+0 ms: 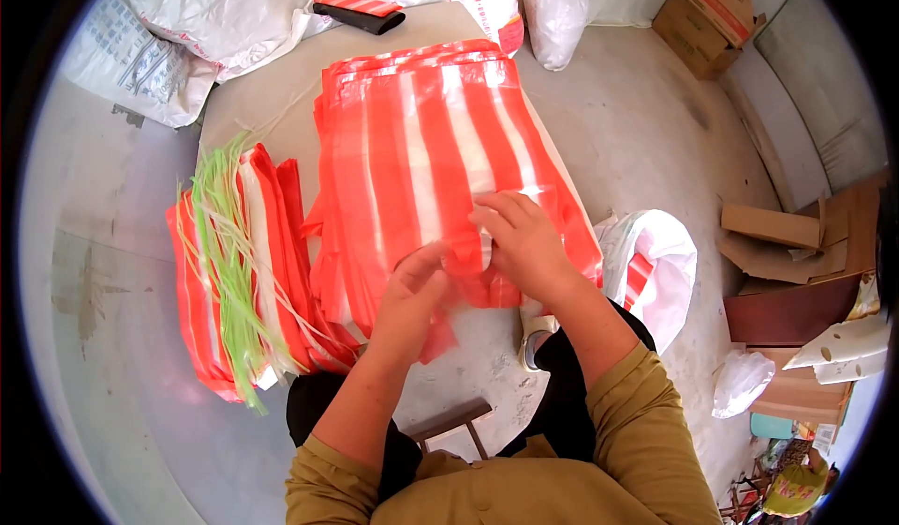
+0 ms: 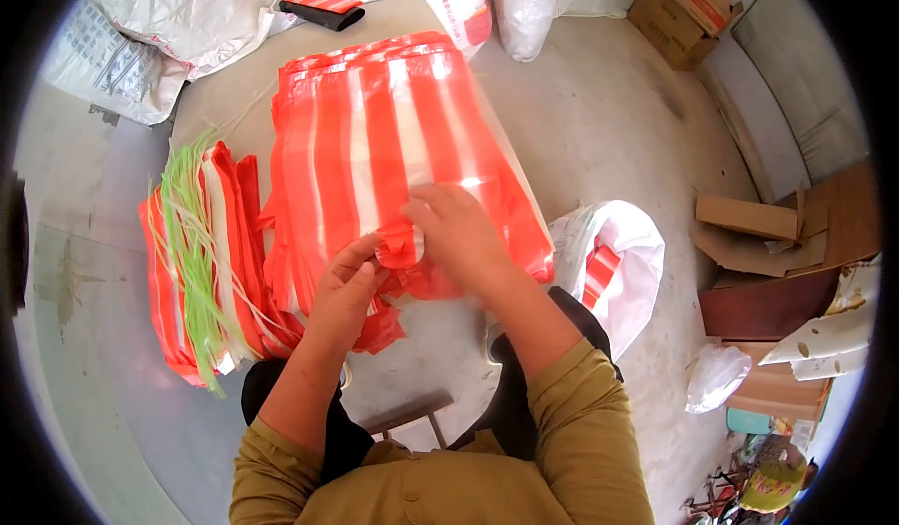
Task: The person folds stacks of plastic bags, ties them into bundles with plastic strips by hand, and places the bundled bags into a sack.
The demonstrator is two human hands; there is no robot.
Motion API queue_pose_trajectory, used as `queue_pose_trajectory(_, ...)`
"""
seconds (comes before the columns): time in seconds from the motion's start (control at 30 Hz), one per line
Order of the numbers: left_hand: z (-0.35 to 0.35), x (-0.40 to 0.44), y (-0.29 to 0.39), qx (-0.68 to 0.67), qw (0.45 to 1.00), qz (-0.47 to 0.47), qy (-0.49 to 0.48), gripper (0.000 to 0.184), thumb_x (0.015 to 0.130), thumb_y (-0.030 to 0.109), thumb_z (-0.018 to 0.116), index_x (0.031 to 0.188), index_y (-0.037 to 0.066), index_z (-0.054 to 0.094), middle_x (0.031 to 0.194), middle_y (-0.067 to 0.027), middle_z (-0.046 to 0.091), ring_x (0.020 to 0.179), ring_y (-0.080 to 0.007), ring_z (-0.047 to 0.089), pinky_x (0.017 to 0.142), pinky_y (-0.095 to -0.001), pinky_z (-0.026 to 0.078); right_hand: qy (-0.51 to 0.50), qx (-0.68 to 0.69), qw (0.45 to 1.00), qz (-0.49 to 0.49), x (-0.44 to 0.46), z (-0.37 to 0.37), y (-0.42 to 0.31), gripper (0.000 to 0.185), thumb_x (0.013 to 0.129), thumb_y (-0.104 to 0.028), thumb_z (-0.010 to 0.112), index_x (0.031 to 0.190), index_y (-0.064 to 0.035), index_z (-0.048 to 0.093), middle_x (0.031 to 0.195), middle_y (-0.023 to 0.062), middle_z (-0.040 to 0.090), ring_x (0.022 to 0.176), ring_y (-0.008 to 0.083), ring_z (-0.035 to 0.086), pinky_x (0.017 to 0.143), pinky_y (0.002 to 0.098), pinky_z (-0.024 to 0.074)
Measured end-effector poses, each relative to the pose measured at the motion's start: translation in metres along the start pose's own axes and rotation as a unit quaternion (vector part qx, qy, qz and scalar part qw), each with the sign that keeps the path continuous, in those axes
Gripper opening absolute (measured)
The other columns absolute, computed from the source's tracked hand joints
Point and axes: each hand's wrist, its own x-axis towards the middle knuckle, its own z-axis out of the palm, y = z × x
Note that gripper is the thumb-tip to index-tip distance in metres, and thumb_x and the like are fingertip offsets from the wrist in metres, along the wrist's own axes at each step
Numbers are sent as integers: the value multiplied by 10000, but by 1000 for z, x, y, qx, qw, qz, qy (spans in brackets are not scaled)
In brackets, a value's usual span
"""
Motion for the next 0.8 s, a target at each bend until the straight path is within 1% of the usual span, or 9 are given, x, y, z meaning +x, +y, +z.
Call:
queue_pose_trajectory(0.1, -2, -3, 5, 8, 998, 35, -45, 429, 1068, 138, 532, 1473, 1, 494, 1399, -120, 600, 1292, -247, 590, 1090, -412, 475, 6, -11, 998, -68, -4, 2, -7, 354, 690, 27, 736, 1032, -56, 696, 1214, 92, 687, 1162, 324, 619, 968, 447, 531)
queue_pose_trajectory(0.2, 1, -13, 15, -9, 999, 31, -22, 419, 1069, 152, 525, 1462, 8, 502, 1361, -128, 618, 1237, -247, 615, 1052, -408, 497, -16, 53, 997, -59, 0, 1, -7, 394, 716, 36, 738, 1098, -56, 705, 1176, 108, 701, 1133, 349, 634, 945, 438, 548)
queue_pose_trajectory(0.3, -7, -14, 14, -8, 999, 45, -16, 362, 1065, 148, 532, 1401, 15, 552, 1276, -123, 651, 1162, -237, 636, 1022, -393, 511, 6, 166, 982, 85, -1, 5, -7, 336, 800, -36, 733, 1136, -27, 709, 1135, 114, 715, 1027, 314, 692, 880, 408, 562)
queue_pose_trajectory(0.4, -14, -17, 14, -40, 997, -67, -13, 297, 1057, 134, 543, 1325, 20, 598, 1191, -104, 672, 1109, -209, 643, 996, -370, 516, 26, 365, 892, 266, -2, 13, -8, 290, 898, -48, 686, 1181, 11, 702, 1014, 131, 734, 842, 223, 710, 723, 344, 559)
queue_pose_trajectory(0.5, -7, -22, 15, 110, 992, -48, -41, 262, 1049, 114, 551, 1283, 20, 621, 1145, -98, 683, 1083, -190, 648, 969, -346, 515, -17, 383, 873, 302, 7, 0, -9, 262, 958, -72, 640, 1193, 21, 710, 928, 117, 735, 770, 128, 672, 647, 287, 518)
queue_pose_trajectory(0.6, -9, -27, 12, 214, 971, 80, 65, 261, 1030, 78, 570, 1285, 31, 595, 1190, -93, 668, 1060, -166, 632, 900, -300, 515, -7, 420, 853, 309, 14, -8, -18, 210, 985, -55, 564, 1098, 9, 729, 936, 14, 703, 836, 87, 625, 748, 250, 499)
queue_pose_trajectory(0.63, -11, -25, 14, 253, 949, 146, 117, 300, 1028, 78, 569, 1325, 30, 568, 1225, -99, 650, 1087, -166, 621, 923, -302, 508, -9, 422, 849, 319, 15, -8, -18, 205, 984, -52, 563, 1090, 8, 728, 932, 11, 700, 835, 85, 622, 746, 251, 497)
queue_pose_trajectory(0.7, -18, -14, 22, 326, 878, 273, 218, 386, 1025, 79, 567, 1404, 27, 514, 1294, -113, 614, 1141, -166, 600, 969, -306, 493, -13, 427, 839, 337, 15, -8, -16, 197, 980, -46, 561, 1073, 7, 726, 924, 6, 694, 833, 79, 615, 744, 253, 494)
queue_pose_trajectory(0.8, -30, 8, 35, 125, 937, 215, 244, 544, 1018, 92, 584, 1520, 32, 381, 1354, -120, 565, 1195, -167, 570, 1033, -314, 458, -12, 442, 828, 345, 17, -9, -20, 186, 977, -42, 558, 1051, 6, 723, 909, 0, 685, 834, 79, 606, 744, 248, 486)
